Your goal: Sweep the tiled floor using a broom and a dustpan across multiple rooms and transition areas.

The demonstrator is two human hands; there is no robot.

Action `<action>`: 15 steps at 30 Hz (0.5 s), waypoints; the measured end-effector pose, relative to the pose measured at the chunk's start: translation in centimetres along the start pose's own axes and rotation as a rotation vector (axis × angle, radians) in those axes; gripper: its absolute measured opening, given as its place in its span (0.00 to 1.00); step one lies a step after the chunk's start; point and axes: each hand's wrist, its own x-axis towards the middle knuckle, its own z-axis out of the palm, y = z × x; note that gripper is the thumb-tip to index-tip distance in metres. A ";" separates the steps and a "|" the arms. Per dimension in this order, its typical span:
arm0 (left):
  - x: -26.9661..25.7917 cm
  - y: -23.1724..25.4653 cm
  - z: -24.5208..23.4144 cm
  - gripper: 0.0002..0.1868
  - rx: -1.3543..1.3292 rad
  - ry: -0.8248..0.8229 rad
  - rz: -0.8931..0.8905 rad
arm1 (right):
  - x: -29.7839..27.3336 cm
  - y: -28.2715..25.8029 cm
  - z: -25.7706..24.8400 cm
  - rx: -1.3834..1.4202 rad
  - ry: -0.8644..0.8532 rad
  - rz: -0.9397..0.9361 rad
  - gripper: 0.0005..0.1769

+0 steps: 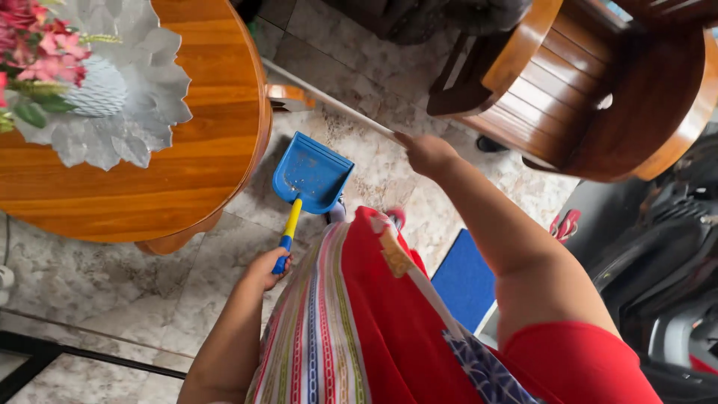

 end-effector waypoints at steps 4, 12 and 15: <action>-1.7 1.2 2.9 0.15 -0.082 0.031 0.052 | 8.6 -3.8 -2.9 -0.101 0.055 -0.127 0.36; -2.5 0.9 7.9 0.12 -0.164 0.050 0.076 | 4.2 10.3 -0.5 0.026 0.004 0.065 0.33; -1.6 0.5 9.3 0.11 -0.209 0.035 0.087 | -5.6 20.3 4.4 0.220 -0.212 0.424 0.37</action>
